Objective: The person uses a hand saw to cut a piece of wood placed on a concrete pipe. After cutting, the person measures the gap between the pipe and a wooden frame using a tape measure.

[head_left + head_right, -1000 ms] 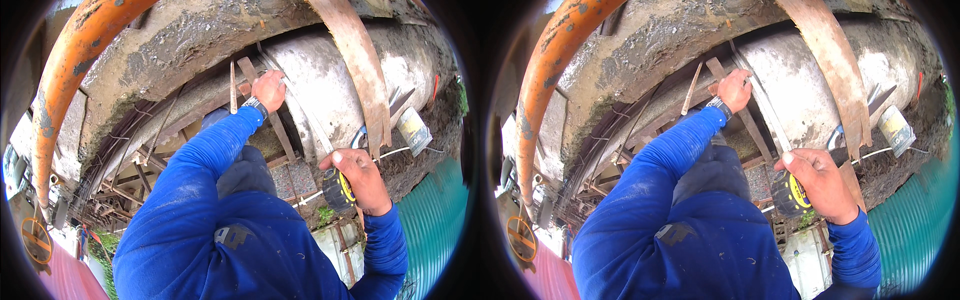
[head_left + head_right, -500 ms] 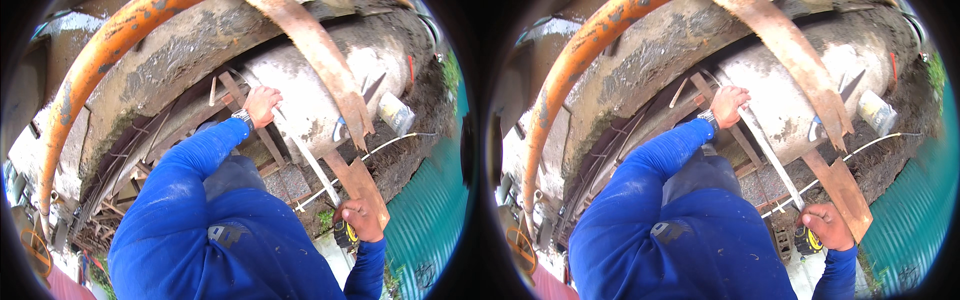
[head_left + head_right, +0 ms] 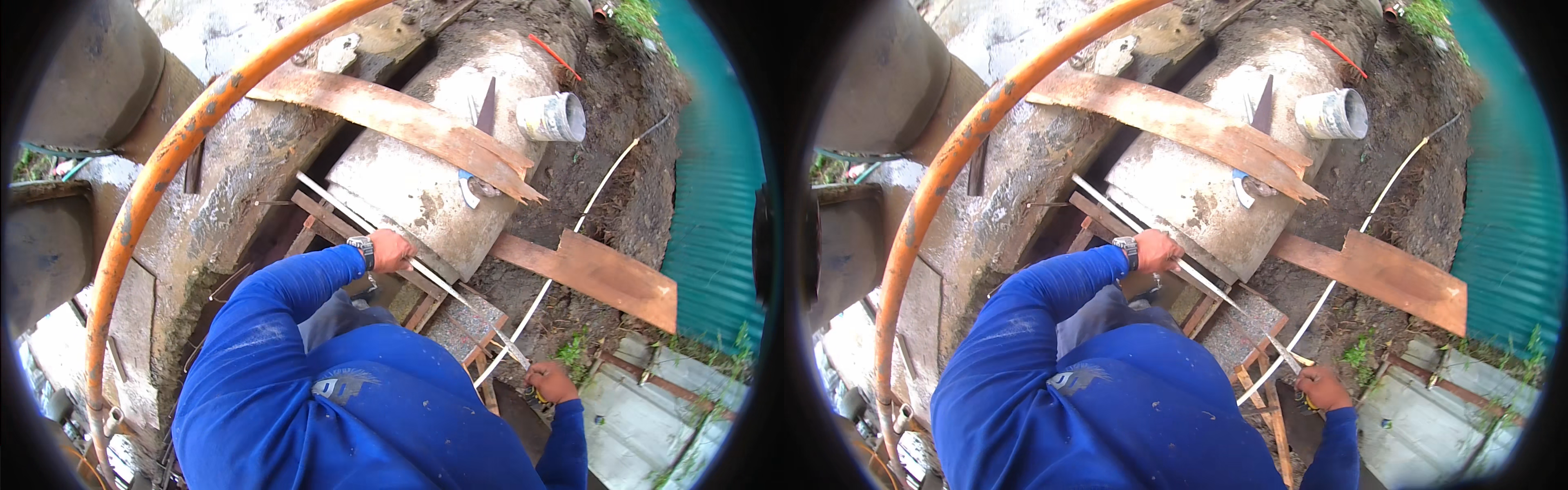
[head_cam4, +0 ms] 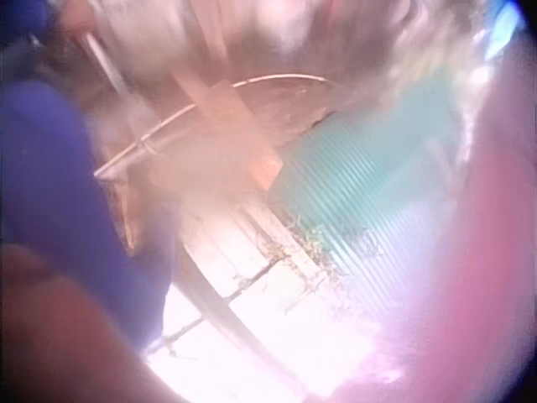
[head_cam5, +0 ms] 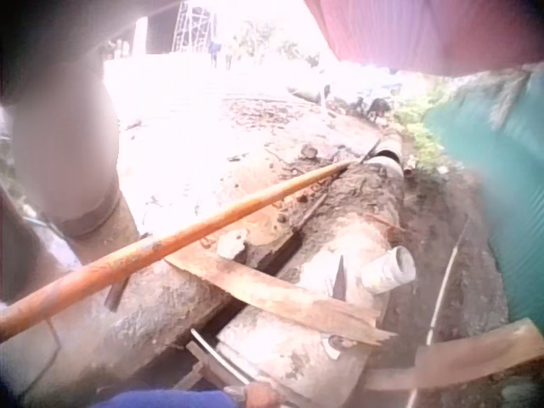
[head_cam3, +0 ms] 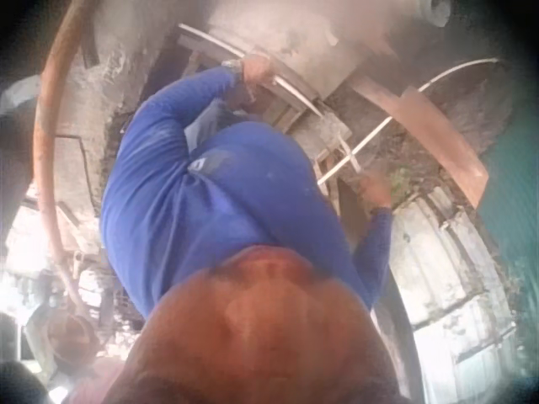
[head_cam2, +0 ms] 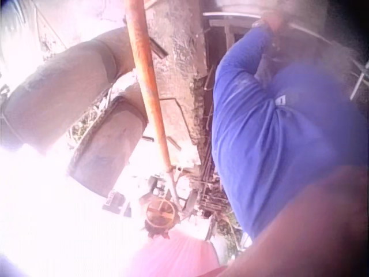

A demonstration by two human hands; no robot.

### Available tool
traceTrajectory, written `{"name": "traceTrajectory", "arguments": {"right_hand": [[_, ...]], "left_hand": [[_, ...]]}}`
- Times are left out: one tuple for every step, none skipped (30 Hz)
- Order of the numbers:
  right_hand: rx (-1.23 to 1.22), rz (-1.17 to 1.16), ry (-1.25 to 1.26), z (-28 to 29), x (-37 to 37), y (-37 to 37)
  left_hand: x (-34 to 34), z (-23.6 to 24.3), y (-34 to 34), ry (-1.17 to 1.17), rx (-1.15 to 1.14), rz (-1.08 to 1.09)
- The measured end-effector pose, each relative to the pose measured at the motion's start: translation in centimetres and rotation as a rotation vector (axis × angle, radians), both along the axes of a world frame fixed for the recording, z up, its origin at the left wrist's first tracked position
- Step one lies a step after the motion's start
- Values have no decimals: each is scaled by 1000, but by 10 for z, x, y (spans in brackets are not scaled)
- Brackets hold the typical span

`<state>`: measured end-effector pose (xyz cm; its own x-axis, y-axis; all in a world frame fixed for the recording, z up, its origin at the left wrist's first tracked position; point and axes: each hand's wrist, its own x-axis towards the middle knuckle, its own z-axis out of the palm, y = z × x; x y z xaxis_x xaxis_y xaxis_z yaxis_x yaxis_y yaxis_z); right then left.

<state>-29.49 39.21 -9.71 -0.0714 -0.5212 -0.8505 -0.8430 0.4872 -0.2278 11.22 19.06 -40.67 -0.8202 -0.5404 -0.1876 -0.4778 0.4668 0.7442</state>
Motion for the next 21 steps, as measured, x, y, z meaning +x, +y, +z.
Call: {"name": "traceTrajectory", "arguments": {"right_hand": [[-34, -51, -70, -11, -5, 21], [-78, -78, -94, -18, -2, 33], [-114, -115, -119, -25, 3, 48], [-149, -150, -142, -31, 9, 59], [-164, -112, -205, -35, 13, 68], [-193, -166, -235, -38, 18, 78], [-221, -218, -265, -40, 24, 86], [-246, -268, -293, -42, 26, 94], [-263, -221, -267, -43, 23, 102], [-288, -223, -274, -49, 21, 111], [-322, -226, -275, -56, 19, 119], [-332, -221, -290, -59, 18, 124], [-342, -217, -306, -61, 18, 128], [-353, -212, -320, -63, 18, 132], [-380, -193, -331, -64, 18, 135], [-406, -171, -344, -65, 21, 136], [-509, -72, -334, -60, 24, 137], [-420, -53, -320, -63, 19, 139], [-330, -31, -305, -69, 9, 139], [-244, -27, -289, -81, -4, 144], [-371, 77, -292, -95, -12, 150]], "left_hand": [[-8, 2, 5, 3, -15, -5], [-15, 0, 14, 2, -22, 4], [-20, 5, 26, 1, -23, 2], [-28, 11, 33, -31, -23, -25], [-37, 19, 41, -36, -39, -83], [-46, 26, 47, -36, -57, -139], [-56, 33, 55, -57, -38, -172], [-65, 28, 65, -70, -47, -196], [-75, 32, 73, -77, -50, -215], [-82, 37, 82, -84, -53, -231], [-91, 45, 87, -109, -26, -262], [-98, 53, 94, -101, -39, -276], [-105, 60, 104, -93, -52, -288], [-110, 69, 111, -86, -68, -298], [-113, 79, 114, -69, -47, -310], [-110, 80, 116, -73, -58, -300], [-108, 83, 118, -73, -66, -291], [-104, 85, 119, -73, -74, -278], [-93, 88, 117, -131, -99, -259], [-87, 86, 112, -194, -110, -282], [-77, 83, 107, -251, -122, -291]]}}
